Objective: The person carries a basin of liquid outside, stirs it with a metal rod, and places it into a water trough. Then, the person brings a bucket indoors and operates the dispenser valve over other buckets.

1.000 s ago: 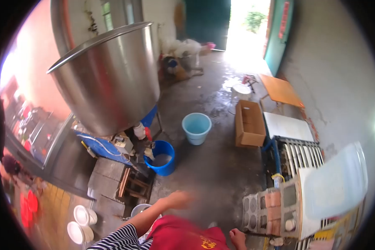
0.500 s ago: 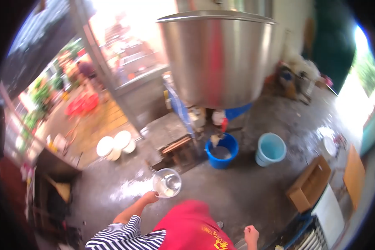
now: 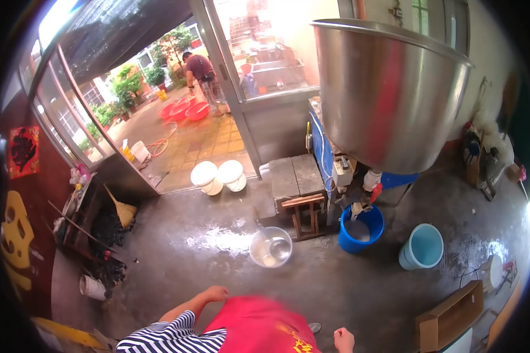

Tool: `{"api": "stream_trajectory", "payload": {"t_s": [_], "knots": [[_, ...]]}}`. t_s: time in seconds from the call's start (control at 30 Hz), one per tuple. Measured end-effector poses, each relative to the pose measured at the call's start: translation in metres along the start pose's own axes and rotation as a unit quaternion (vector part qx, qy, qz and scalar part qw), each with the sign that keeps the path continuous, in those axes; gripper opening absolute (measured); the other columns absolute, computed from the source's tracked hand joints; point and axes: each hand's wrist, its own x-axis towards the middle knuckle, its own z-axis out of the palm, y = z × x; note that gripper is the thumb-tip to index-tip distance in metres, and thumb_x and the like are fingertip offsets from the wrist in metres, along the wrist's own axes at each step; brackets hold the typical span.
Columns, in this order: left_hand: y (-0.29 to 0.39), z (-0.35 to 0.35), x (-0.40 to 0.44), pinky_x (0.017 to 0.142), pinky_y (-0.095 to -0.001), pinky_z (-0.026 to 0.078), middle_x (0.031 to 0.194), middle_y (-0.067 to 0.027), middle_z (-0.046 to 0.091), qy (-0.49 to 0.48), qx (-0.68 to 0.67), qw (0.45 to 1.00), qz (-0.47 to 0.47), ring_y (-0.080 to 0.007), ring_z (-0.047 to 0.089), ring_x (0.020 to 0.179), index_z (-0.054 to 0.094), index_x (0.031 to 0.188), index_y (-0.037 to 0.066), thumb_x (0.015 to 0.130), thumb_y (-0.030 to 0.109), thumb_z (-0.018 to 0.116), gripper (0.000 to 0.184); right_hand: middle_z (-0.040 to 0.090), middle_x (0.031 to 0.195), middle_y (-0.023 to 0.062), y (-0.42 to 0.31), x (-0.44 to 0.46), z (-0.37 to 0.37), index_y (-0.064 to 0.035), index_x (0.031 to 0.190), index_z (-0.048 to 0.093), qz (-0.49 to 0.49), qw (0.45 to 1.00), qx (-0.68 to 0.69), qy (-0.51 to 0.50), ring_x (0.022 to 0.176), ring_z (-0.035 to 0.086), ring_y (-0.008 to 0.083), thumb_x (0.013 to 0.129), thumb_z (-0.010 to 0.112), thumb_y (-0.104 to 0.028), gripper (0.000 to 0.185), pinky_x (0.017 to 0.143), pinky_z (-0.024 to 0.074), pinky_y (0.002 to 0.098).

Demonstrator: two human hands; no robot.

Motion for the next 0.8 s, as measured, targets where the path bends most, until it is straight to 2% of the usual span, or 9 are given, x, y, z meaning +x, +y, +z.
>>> {"api": "stream_trajectory", "payload": {"t_s": [0.03,0.07,0.13,0.27,0.37,0.43,0.63,0.77,0.8], "knots": [[0.001,-0.01,-0.001,0.08,-0.0366,0.044,0.096,-0.0152,0.061,0.016,-0.01,1.0,-0.017,-0.0303,0.057,0.089,0.061,0.098,0.007,0.071,0.028,0.055,0.035,0.062,0.066,0.007,0.001,0.004,0.01,-0.0055,0.077,0.06,0.024,1.0,-0.011,0.006,0.061,0.061,0.0199,0.075,0.054,-0.021,0.017,0.06,0.0472,0.0309],[0.0,-0.016,0.001,0.08,-0.0366,0.044,0.096,-0.0152,0.061,0.008,-0.009,1.0,-0.009,-0.0303,0.057,0.089,0.061,0.098,0.007,0.071,0.028,0.055,0.035,0.062,0.066,0.007,-0.012,0.002,0.009,-0.0055,0.077,0.06,0.034,0.999,-0.014,0.01,0.061,0.061,0.0199,0.075,0.054,-0.021,0.017,0.06,0.0472,0.0309],[-0.008,-0.022,0.006,0.079,-0.036,0.044,0.095,-0.0153,0.061,0.054,-0.057,0.997,-0.023,-0.0302,0.057,0.089,0.061,0.096,0.007,0.07,0.028,0.055,0.034,0.061,0.071,0.0114,-0.053,-0.004,0.007,-0.0092,0.078,0.06,0.068,0.997,0.022,-0.016,0.071,0.059,0.0288,0.075,0.056,-0.028,0.02,0.065,0.046,0.0385],[-0.03,-0.018,0.027,0.079,-0.0356,0.044,0.093,-0.0158,0.061,0.052,-0.096,0.994,0.025,-0.03,0.057,0.088,0.061,0.096,0.007,0.071,0.028,0.056,0.033,0.063,0.069,0.0083,-0.082,-0.007,0.032,-0.0071,0.079,0.061,0.07,0.997,-0.018,-0.02,0.07,0.061,0.023,0.075,0.054,-0.024,0.019,0.065,0.0469,0.033],[-0.06,-0.001,0.041,0.078,-0.0344,0.045,0.092,-0.0151,0.062,0.048,-0.167,0.983,0.061,-0.0283,0.059,0.087,0.06,0.097,0.007,0.071,0.028,0.057,0.034,0.062,0.075,0.0114,-0.114,-0.009,0.039,-0.0111,0.083,0.06,0.082,0.993,-0.067,-0.058,0.077,0.059,0.0295,0.076,0.053,-0.032,0.023,0.068,0.0462,0.0389],[-0.091,0.016,0.044,0.077,-0.0332,0.046,0.09,-0.0133,0.063,0.033,-0.26,0.965,0.0,-0.0264,0.06,0.085,0.06,0.099,0.008,0.071,0.029,0.06,0.035,0.062,0.079,0.0117,-0.133,-0.004,0.048,-0.0114,0.085,0.06,0.042,0.99,-0.085,-0.1,0.079,0.059,0.0305,0.077,0.051,-0.033,0.025,0.069,0.046,0.0396],[-0.145,0.007,0.02,0.076,-0.0308,0.046,0.09,-0.0118,0.063,0.001,-0.226,0.97,-0.093,-0.0239,0.061,0.084,0.06,0.1,0.008,0.071,0.026,0.061,0.034,0.062,0.078,0.012,-0.203,0.033,0.076,-0.0101,0.086,0.061,0.003,0.987,-0.12,-0.111,0.078,0.06,0.0293,0.077,0.053,-0.031,0.024,0.068,0.0462,0.0368],[-0.186,-0.002,0.018,0.076,-0.0301,0.046,0.089,-0.0116,0.064,0.064,-0.231,0.967,-0.09,-0.0228,0.061,0.083,0.059,0.102,0.007,0.072,0.025,0.061,0.034,0.062,0.082,0.0117,-0.236,0.065,0.11,-0.0118,0.089,0.06,-0.035,0.981,-0.134,-0.132,0.081,0.059,0.0292,0.077,0.049,-0.033,0.027,0.073,0.0457,0.0382],[-0.195,-0.006,0.014,0.075,-0.0298,0.047,0.088,-0.0115,0.064,0.078,-0.273,0.953,-0.104,-0.0216,0.062,0.08,0.059,0.102,0.007,0.072,0.024,0.061,0.034,0.062,0.083,0.0114,-0.246,0.072,0.119,-0.0123,0.089,0.06,-0.044,0.974,-0.153,-0.161,0.082,0.059,0.0288,0.077,0.051,-0.034,0.027,0.073,0.0457,0.038]]}}
